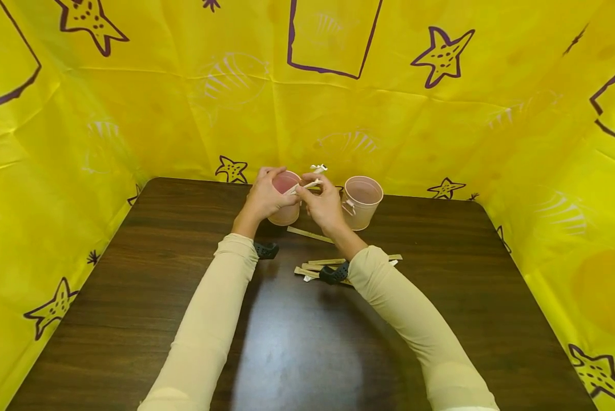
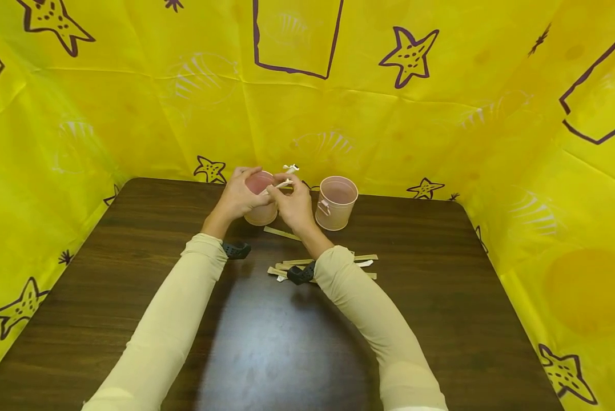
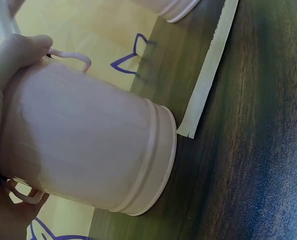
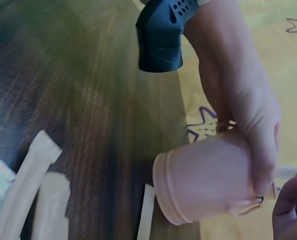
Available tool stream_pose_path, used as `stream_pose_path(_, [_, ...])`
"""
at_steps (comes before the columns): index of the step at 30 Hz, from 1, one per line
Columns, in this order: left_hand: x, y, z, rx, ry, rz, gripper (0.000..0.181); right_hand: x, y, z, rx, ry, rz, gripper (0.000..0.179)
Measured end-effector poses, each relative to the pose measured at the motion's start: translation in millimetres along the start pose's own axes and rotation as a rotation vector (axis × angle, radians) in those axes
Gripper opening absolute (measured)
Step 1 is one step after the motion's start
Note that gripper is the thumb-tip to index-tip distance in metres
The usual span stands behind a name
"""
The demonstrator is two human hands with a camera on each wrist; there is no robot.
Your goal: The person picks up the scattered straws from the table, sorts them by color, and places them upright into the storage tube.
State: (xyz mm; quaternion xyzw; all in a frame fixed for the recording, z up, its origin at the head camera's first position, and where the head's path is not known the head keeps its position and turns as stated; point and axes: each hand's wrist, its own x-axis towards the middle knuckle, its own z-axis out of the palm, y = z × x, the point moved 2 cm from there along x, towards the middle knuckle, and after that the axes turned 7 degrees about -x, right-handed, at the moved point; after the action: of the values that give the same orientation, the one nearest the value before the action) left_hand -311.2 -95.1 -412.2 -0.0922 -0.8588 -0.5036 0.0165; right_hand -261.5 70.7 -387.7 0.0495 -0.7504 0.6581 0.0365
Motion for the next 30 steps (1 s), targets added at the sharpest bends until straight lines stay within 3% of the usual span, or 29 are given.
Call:
stream_pose_path(7, [1.2,-1.1,2.4,0.017,-0.011,0.015,0.097,-12.7,6,-19,-0.076,-0.014,0.057,0.052])
stream_pose_path(16, [0.1,0.6,-0.1,0.133,0.000,0.045,0.098,-38.6,6,-68,-0.150,-0.054,0.043,0.040])
stream_pose_path(22, [-2.1,3.1,-1.0,0.199,0.022,0.079,0.107,-57.0,7,-107,-0.344,-0.192,0.065,0.028])
stream_pose_path(26, [-4.2,3.6,0.3,0.180,0.031,0.080,0.111,-70.7,14,-125,-0.516,-0.314,0.070,0.023])
stream_pose_path(30, [-4.3,2.8,2.4,0.149,0.026,0.075,0.112,-82.5,22,-136,-0.600,-0.388,0.049,0.024])
